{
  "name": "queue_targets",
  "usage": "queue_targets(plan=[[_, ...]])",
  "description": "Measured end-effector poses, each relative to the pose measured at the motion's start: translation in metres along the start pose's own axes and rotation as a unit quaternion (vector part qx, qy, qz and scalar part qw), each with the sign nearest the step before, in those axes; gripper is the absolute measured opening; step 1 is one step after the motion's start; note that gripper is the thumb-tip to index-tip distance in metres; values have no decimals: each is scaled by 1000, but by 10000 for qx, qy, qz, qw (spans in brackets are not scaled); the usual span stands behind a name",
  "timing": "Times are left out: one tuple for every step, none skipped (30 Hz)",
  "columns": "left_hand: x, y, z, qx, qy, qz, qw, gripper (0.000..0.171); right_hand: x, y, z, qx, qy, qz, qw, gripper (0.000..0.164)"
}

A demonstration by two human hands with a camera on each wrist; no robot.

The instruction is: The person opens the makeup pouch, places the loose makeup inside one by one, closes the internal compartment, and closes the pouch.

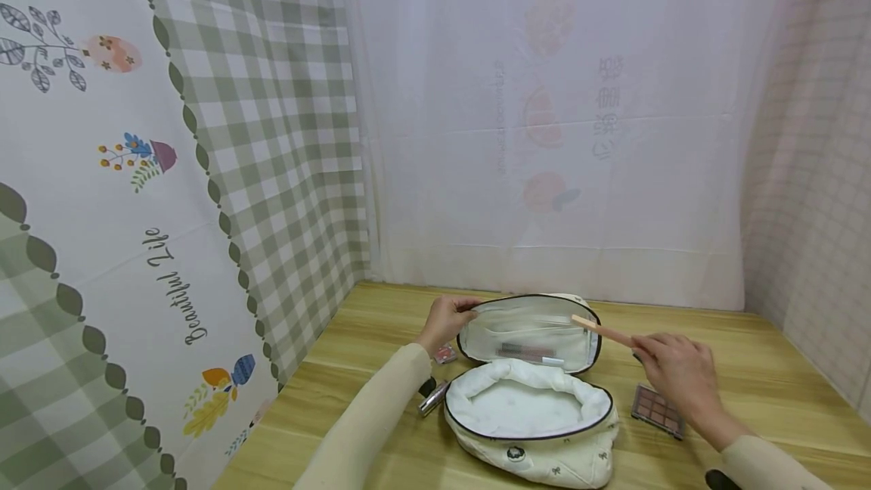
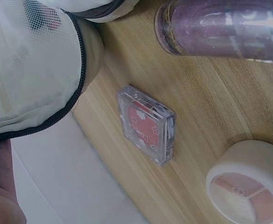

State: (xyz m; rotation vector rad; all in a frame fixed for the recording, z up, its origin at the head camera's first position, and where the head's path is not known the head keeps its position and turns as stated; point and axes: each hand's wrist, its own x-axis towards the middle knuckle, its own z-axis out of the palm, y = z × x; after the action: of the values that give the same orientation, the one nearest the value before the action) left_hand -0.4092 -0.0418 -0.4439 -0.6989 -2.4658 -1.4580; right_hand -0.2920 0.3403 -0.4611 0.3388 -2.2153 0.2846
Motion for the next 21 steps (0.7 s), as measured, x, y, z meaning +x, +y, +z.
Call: queue_targets(plan=[[0, 0, 0, 3, -1, 7, 10000, 21, 1, -2, 1, 3, -6, -23, 10000, 24], [0, 0, -1, 4, -1, 9, 10000, 21, 3, -3, 2, 3, -20, -40, 10000, 24], [0, 1, -1, -2, -2, 4, 10000, 21, 4, -5, 3, 4, -30, -60, 10000, 23], [0, 1, -1, -16, -3, 12, 10000, 21, 6, -7, 4, 9, -23, -90, 10000, 23], [0, 1, -1, -20, -4, 11, 10000, 21, 8, -9, 5, 3, -20, -123, 9999, 22], [0, 1, -2, -30, -9, 6, 10000, 21, 9, -11, 6, -9, -10, -171, 9999, 22], [0, 1, -2, -40, -13, 4, 10000, 21, 11, -14, 8, -26, -12, -219, 9998, 22], [-1, 1, -2, -58, -15, 0, 10000, 21, 13, -16, 9, -30, -9, -272, 9996, 21], [-1, 1, -2, -70, -21, -14, 10000, 21, 15, -18, 11, -51, 3, -339, 9994, 21], [-1, 1, -2, -77, -21, -14, 10000, 21, 17, -21, 13, -60, 13, -400, 9992, 20], [-2, 1, -2, -75, -22, -36, 10000, 21, 19, -23, 14, -83, 23, -466, 9989, 20], [-2, 1, -2, -80, -19, -43, 10000, 21, 21, -25, 16, -101, 27, -520, 9986, 19], [-2, 1, -2, -76, -12, -43, 10000, 21, 22, -28, 18, -108, 20, -552, 9984, 18], [-2, 1, -2, -76, -7, -58, 10000, 21, 24, -30, 20, -118, 18, -588, 9982, 18], [-1, 1, -2, -72, 0, -63, 10000, 21, 25, -32, 21, -138, -1, -610, 9980, 18], [-1, 1, -1, -73, 4, -60, 10000, 20, 27, -34, 22, -140, -24, -615, 9980, 17], [-1, 1, -1, -74, 6, -64, 10000, 20, 28, -36, 24, -147, -41, -630, 9979, 18], [-1, 1, -1, -77, 12, -54, 10000, 20, 29, -38, 24, -141, -70, -634, 9979, 18], [-1, 1, -1, -84, 13, -64, 9999, 20, 30, -40, 26, -152, -93, -651, 9977, 19], [-1, 1, 0, -94, 16, -72, 9999, 20, 31, -42, 27, -170, -114, -673, 9975, 20], [0, 1, 0, -98, 18, -63, 9999, 20, 32, -43, 28, -186, -125, -689, 9974, 20]])
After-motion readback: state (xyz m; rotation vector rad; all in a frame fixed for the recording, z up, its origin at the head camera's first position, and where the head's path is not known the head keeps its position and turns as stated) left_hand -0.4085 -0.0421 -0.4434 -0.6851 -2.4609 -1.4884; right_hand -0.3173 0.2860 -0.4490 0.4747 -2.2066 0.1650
